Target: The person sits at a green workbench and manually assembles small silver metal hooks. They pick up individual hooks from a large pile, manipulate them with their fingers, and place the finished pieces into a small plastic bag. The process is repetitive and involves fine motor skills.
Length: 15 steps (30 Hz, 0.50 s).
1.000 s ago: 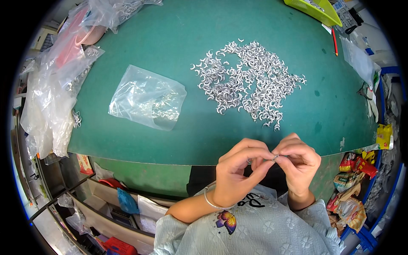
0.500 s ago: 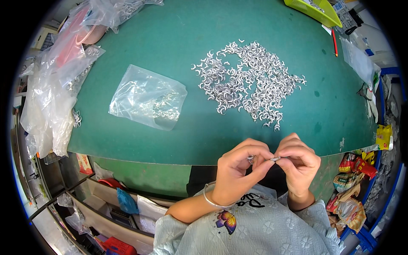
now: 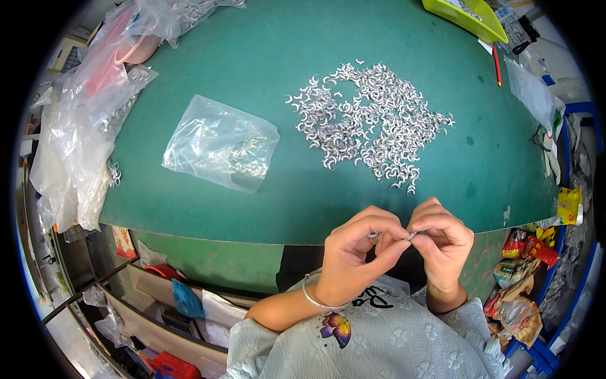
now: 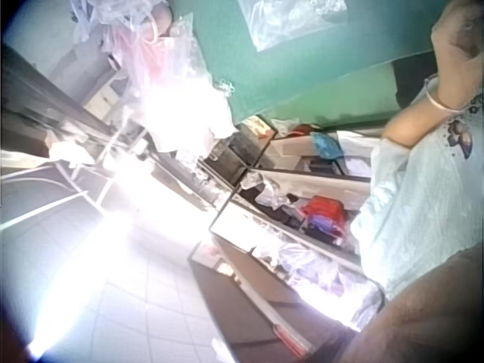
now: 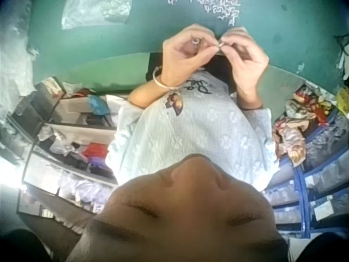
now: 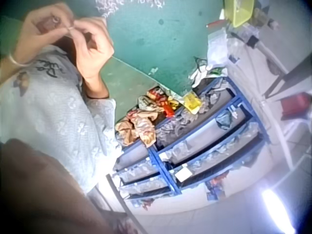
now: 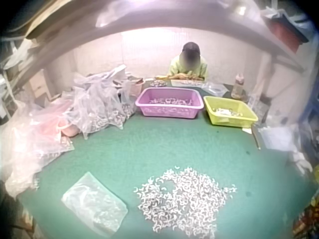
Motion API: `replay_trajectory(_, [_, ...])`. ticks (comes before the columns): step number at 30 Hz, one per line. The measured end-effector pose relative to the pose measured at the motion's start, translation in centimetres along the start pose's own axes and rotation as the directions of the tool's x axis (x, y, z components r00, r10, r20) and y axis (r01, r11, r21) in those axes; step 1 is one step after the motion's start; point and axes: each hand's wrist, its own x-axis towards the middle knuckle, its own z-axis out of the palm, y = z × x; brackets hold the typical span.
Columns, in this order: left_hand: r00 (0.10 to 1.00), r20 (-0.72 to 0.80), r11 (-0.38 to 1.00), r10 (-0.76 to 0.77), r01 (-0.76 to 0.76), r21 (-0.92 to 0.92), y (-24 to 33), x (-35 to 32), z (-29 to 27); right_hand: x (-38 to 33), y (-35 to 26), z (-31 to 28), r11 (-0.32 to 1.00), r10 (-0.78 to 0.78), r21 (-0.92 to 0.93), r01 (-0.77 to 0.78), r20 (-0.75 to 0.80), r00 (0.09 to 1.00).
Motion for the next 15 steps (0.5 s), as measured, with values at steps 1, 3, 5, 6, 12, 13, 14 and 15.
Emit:
replay_trajectory(1, [1.0,0.001,1.0,0.0,0.0,-0.004,0.0,0.0,0.0,0.0,0.0,0.0,1.0,0.002,-0.002,-0.002,0.001,1.0])
replay_trajectory(3, [1.0,0.003,1.0,-0.001,0.002,-0.012,-0.1,-0.1,0.0,0.0,-0.1,0.0,1.0,0.002,-0.005,-0.002,0.009,1.0])
replay_trajectory(5, [0.999,0.016,0.999,-0.04,0.04,-0.024,0.0,-0.1,0.0,0.0,0.1,-0.2,1.0,0.0,-0.005,0.0,0.021,1.0])
replay_trajectory(6, [0.998,0.023,0.998,-0.059,0.059,-0.03,0.1,-0.1,0.0,0.0,0.1,-0.1,1.0,0.008,0.014,-0.009,0.02,1.0])
replay_trajectory(12, [0.9,0.084,0.891,-0.427,0.435,-0.13,0.2,-0.1,-1.0,-0.1,0.4,-0.1,0.996,0.059,0.073,-0.06,0.009,0.998])
replay_trajectory(13, [0.913,0.078,0.904,-0.401,0.408,-0.127,0.1,-0.1,-1.0,-0.1,0.4,-0.1,0.996,0.059,0.065,-0.059,0.012,0.998])
replay_trajectory(14, [0.925,0.073,0.916,-0.374,0.381,-0.124,0.0,-0.1,-0.9,-0.1,0.4,-0.1,0.997,0.058,0.057,-0.059,0.015,0.998])
replay_trajectory(15, [0.935,0.067,0.928,-0.347,0.353,-0.121,-0.1,-0.1,-0.9,0.0,0.4,-0.1,0.997,0.063,0.05,-0.064,0.022,0.998])
